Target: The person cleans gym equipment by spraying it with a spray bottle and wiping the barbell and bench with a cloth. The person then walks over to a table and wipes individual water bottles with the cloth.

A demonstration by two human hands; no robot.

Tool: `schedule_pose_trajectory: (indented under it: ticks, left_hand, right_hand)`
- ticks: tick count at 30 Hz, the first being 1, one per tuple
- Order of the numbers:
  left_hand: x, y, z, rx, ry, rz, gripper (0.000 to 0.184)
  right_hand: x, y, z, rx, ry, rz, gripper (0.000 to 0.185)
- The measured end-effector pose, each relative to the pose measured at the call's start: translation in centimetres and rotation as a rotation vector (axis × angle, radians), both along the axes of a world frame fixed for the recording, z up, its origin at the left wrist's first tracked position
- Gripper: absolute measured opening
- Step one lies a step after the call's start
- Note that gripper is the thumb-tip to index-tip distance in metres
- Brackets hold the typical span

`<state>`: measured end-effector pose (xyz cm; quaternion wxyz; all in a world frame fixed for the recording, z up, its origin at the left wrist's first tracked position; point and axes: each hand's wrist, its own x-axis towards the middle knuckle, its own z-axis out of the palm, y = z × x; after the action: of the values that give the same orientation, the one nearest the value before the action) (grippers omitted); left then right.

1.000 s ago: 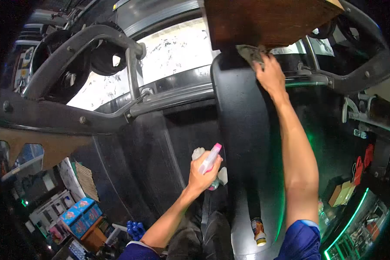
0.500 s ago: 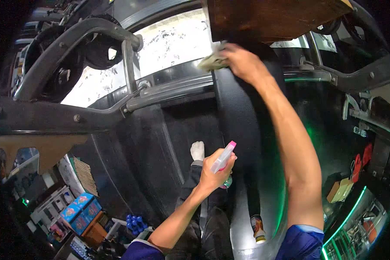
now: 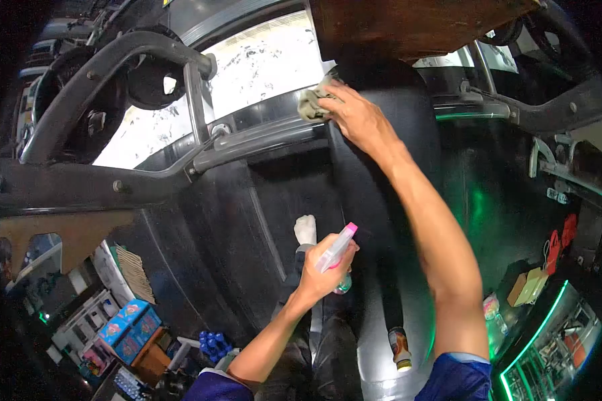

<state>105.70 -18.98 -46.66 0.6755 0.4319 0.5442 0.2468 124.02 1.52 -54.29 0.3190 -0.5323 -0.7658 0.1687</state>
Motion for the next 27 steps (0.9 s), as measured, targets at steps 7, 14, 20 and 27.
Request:
schedule_pose_trajectory:
  ticks: [7, 14, 20, 27]
  left_hand:
    - [0.2, 0.2, 0.3, 0.039, 0.048, -0.064, 0.011]
    - [-0.5, 0.5, 2.1, 0.320, 0.089, -0.238, 0.016]
    - [-0.9, 0.4, 2.5, 0.414, 0.144, -0.266, 0.012]
    - [-1.9, -0.4, 2.7, 0.418, 0.094, -0.232, 0.014]
  right_hand:
    - [10.8, -4.8, 1.3, -0.157, 0.003, -0.488, 0.035]
    - [0.2, -3.8, 0.9, 0.064, 0.124, -0.337, 0.017]
    - [0.4, -5.2, 1.6, -0.020, 0.016, 0.092, 0.024]
    - [12.4, -10.0, 0.4, -0.252, 0.078, -0.718, 0.027]
